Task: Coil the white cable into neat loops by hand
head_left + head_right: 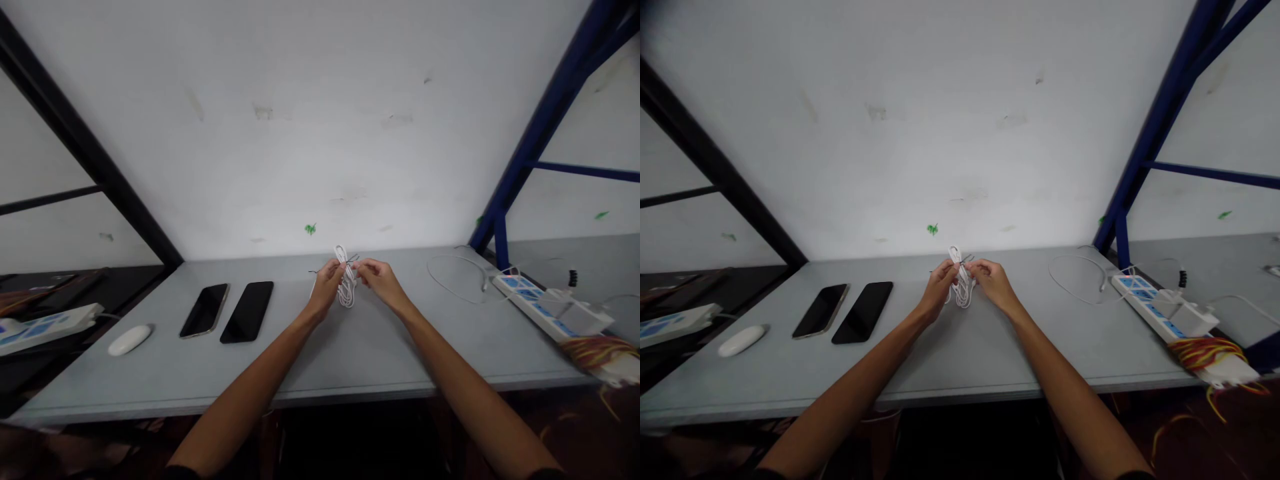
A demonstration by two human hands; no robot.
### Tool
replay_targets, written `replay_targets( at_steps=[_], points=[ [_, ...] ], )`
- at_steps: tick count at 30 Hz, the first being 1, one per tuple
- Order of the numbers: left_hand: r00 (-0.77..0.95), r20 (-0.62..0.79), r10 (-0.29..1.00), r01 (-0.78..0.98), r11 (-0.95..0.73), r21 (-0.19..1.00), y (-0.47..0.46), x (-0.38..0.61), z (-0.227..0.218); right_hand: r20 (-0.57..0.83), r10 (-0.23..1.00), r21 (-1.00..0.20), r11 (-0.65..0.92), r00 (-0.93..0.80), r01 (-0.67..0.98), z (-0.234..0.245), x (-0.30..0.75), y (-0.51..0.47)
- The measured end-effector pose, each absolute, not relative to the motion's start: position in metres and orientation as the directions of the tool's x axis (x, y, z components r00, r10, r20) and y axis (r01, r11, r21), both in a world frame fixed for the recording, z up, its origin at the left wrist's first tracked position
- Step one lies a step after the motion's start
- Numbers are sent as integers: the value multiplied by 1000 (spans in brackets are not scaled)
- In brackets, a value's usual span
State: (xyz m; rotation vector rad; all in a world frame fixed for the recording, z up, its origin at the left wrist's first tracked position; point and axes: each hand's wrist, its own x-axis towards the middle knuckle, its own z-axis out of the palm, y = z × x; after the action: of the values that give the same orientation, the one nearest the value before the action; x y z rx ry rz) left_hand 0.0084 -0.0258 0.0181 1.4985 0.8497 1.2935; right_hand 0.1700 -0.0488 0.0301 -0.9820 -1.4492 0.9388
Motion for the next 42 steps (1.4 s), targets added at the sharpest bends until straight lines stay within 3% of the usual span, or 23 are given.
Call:
replay_targets(
  at_steps=[3, 6, 14, 17, 20, 23, 26, 29, 31, 33, 38, 42],
  points=[
    [297, 391, 871, -55, -393, 918, -29, 8, 20, 205, 976, -975, 197, -71, -102, 29, 172, -47],
    [364, 417, 833, -47, -431, 901, -31, 8, 20, 127, 988, -981, 112, -87, -159, 26, 174, -45],
    [382, 416, 825, -78, -419, 904, -29, 7, 21, 89, 983, -973, 51, -160, -227, 27, 179, -44],
    [358, 375, 855, -165, -338, 927, -31, 7, 24, 190, 977, -969, 172, -92, -179, 30, 175, -45],
    [341, 214, 915, -281, -118, 952, -33, 8, 27, 428, 904, -903, 428, -11, 44, 34, 171, -50],
    [376, 56, 925, -394, 105, 913, -33, 8, 30, 660, 737, -689, 671, -147, 273, 38, 172, -58],
    [426, -29, 904, -421, 227, 878, -30, 5, 30, 685, 646, -544, 761, -336, 353, 40, 174, -63],
    [379, -6, 926, -417, 176, 892, -29, 3, 30, 629, 747, -671, 662, -216, 334, 37, 174, -58],
    [348, 64, 935, -396, 84, 915, -31, 3, 30, 500, 863, -841, 503, -70, 200, 32, 172, -53],
    [340, 138, 930, -353, -10, 936, -32, 4, 30, 349, 934, -934, 353, -80, 44, 29, 170, -48],
    [278, 254, 926, -218, -197, 956, -32, 5, 29, 237, 964, -967, 222, -119, -127, 29, 167, -47],
    [273, 324, 906, -175, -285, 942, -31, 4, 29, 215, 971, -971, 202, -102, -125, 28, 170, -46]
  ],
)
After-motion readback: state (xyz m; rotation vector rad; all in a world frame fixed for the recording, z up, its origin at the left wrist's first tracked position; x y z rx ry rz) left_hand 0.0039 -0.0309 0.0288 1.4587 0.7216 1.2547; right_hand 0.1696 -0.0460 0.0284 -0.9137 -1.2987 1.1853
